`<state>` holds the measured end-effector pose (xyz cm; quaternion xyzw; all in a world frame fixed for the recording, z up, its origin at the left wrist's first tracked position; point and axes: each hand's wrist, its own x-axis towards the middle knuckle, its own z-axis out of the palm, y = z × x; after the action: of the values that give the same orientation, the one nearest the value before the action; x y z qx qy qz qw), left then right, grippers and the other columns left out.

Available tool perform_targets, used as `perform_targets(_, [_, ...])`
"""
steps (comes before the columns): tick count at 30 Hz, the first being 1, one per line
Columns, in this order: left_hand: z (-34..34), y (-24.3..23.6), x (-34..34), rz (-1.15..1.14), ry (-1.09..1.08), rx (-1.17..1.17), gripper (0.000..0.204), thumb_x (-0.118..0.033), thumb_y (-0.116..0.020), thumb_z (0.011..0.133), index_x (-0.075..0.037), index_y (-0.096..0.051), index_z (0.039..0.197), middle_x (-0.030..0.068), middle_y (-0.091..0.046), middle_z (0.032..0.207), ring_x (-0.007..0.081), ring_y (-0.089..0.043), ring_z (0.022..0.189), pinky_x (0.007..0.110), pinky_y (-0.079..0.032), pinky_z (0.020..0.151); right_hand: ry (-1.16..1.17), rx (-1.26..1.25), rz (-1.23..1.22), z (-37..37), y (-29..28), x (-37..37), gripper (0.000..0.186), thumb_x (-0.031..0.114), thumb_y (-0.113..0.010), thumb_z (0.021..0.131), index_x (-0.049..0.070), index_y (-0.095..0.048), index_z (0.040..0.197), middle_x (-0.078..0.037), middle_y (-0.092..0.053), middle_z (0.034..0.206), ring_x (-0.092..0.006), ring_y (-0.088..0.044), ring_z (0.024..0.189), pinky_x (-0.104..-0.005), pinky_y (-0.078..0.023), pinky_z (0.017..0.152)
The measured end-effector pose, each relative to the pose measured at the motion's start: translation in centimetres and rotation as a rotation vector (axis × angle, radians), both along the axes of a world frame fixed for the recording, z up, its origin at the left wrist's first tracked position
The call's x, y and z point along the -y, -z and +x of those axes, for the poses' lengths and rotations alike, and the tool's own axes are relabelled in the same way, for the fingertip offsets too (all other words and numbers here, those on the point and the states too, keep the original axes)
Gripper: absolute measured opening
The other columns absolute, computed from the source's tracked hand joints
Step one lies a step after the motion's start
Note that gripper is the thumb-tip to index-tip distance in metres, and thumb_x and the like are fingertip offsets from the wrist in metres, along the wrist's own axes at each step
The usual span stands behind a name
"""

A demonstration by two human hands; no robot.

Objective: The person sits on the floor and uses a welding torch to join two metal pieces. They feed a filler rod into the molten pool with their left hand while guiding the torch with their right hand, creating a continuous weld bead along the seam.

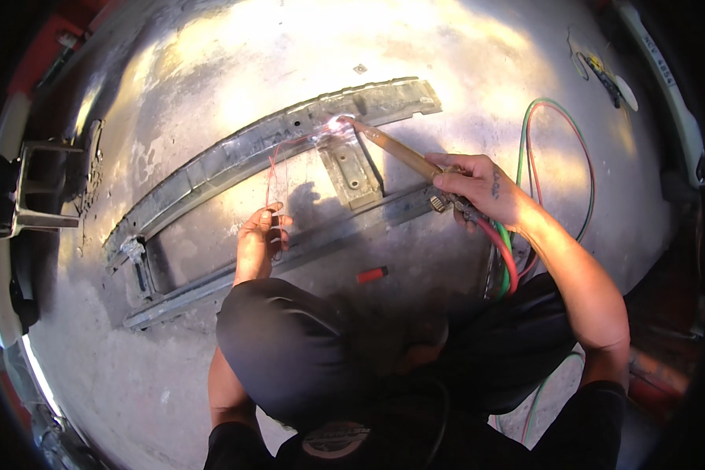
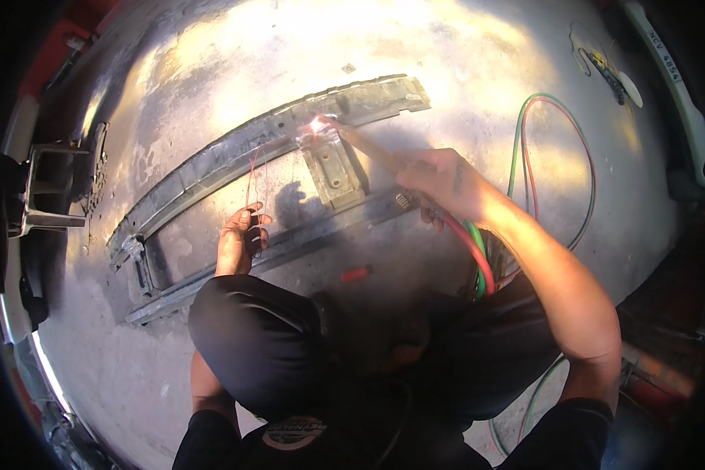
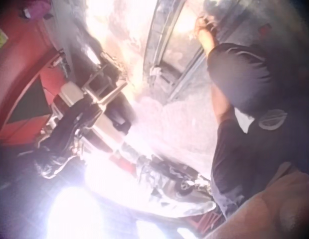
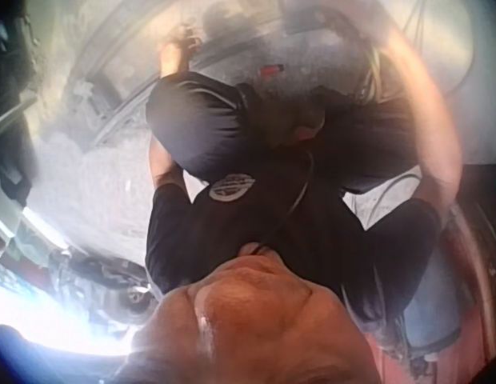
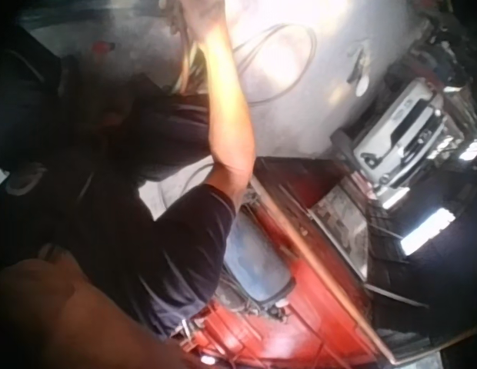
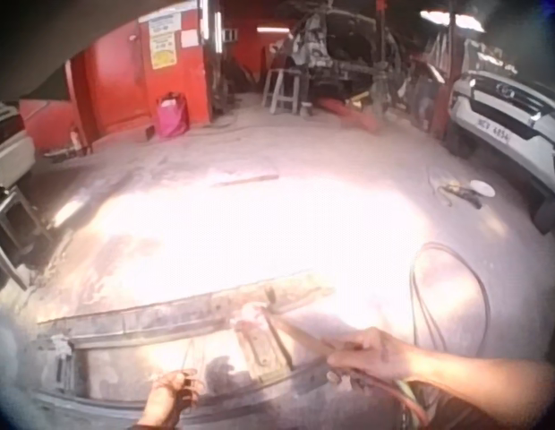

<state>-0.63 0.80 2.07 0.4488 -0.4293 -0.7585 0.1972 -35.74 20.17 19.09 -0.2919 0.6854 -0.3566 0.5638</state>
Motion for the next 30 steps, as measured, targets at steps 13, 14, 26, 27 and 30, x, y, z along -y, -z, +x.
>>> perform_targets(13, [-0.7,0.4,-0.4,0.025,-0.035,-0.004,0.036,-0.03,-0.051,0.113,-0.004,-0.061,0.136,0.0086,-0.073,0.103,0.0138,-0.062,0.073,0.03,-0.052,0.062,-0.056,0.013,-0.069,-0.1,-0.2,-0.6,0.06,0.024,-0.064,0.105,-0.005,-0.046,0.154,-0.003,-0.059,0.079,-0.0111,-0.061,0.053,-0.0256,-0.048,0.046])
perform_targets(14, [-0.7,0.5,-0.4,0.034,-0.037,-0.001,0.037,-0.03,-0.051,0.113,-0.004,-0.061,0.136,0.0086,-0.073,0.103,0.0138,-0.062,0.073,0.03,-0.052,0.062,-0.054,0.011,-0.069,0.0,-0.3,-0.6,0.06,0.025,-0.064,0.105,-0.006,-0.046,0.154,-0.003,-0.059,0.08,-0.0111,-0.061,0.054,-0.0256,-0.047,0.046])
perform_targets(26, [-1.0,-0.2,-0.7,0.024,-0.027,-0.003,0.038,-0.03,-0.051,0.112,-0.002,-0.058,0.137,0.0115,-0.071,0.106,0.0157,-0.059,0.074,0.032,-0.048,0.064,-0.063,-0.044,-0.012,-0.3,-0.5,-0.5,0.063,0.026,-0.065,0.104,-0.007,-0.045,0.155,-0.003,-0.058,0.079,-0.0111,-0.06,0.055,-0.0259,-0.048,0.048])
perform_targets(27, [-1.0,-0.1,-0.7,0.02,-0.022,-0.006,0.038,-0.03,-0.051,0.112,-0.002,-0.058,0.137,0.0117,-0.071,0.105,0.0158,-0.059,0.073,0.032,-0.048,0.064,-0.058,-0.041,-0.01,-0.4,-0.4,-0.5,0.063,0.026,-0.065,0.104,-0.007,-0.044,0.155,-0.003,-0.058,0.079,-0.0111,-0.06,0.055,-0.0259,-0.048,0.048])
perform_targets(30, [-0.9,0.0,-0.7,0.008,-0.018,-0.005,0.038,-0.029,-0.05,0.112,-0.001,-0.058,0.136,0.0123,-0.071,0.105,0.016,-0.058,0.073,0.032,-0.048,0.064,-0.076,-0.033,-0.022,-0.6,-0.4,-0.4,0.063,0.025,-0.064,0.105,-0.007,-0.044,0.155,-0.003,-0.058,0.078,-0.0113,-0.059,0.055,-0.0262,-0.047,0.047])
